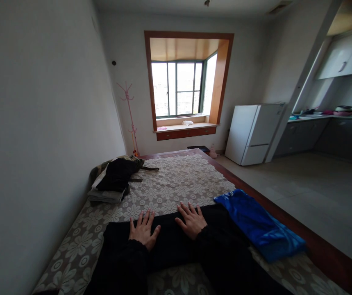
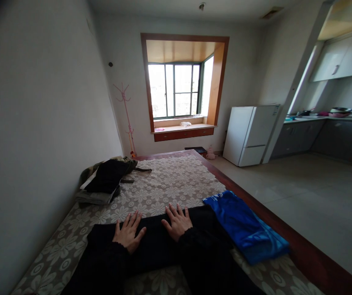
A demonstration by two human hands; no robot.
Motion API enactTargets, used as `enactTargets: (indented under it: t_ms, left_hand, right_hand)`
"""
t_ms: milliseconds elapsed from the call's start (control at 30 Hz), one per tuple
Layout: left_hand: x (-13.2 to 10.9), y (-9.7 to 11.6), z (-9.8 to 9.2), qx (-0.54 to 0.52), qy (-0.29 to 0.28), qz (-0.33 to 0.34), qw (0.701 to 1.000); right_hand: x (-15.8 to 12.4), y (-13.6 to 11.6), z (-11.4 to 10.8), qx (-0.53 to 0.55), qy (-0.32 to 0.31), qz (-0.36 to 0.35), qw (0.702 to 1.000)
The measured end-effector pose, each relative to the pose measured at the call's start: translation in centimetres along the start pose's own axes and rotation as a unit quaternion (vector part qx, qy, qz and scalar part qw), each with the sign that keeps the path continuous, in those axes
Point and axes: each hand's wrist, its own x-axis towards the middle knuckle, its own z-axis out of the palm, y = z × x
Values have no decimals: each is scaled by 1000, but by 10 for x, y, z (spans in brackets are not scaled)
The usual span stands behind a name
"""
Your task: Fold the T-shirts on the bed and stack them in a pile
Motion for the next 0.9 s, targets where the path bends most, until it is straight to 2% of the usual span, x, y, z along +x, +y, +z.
enactTargets:
  t_ms: [367,600,900]
  left_hand:
    - [8,-24,7,12,3,-41,999]
    - [11,-49,2,-3,17,-96,995]
    - [13,-57,-1,-12,24,-153,988]
  right_hand:
    - [14,41,-2,-33,-14,82,996]
    - [21,69,-4,-62,-22,144,987]
    - [18,91,-4,-98,21,172,980]
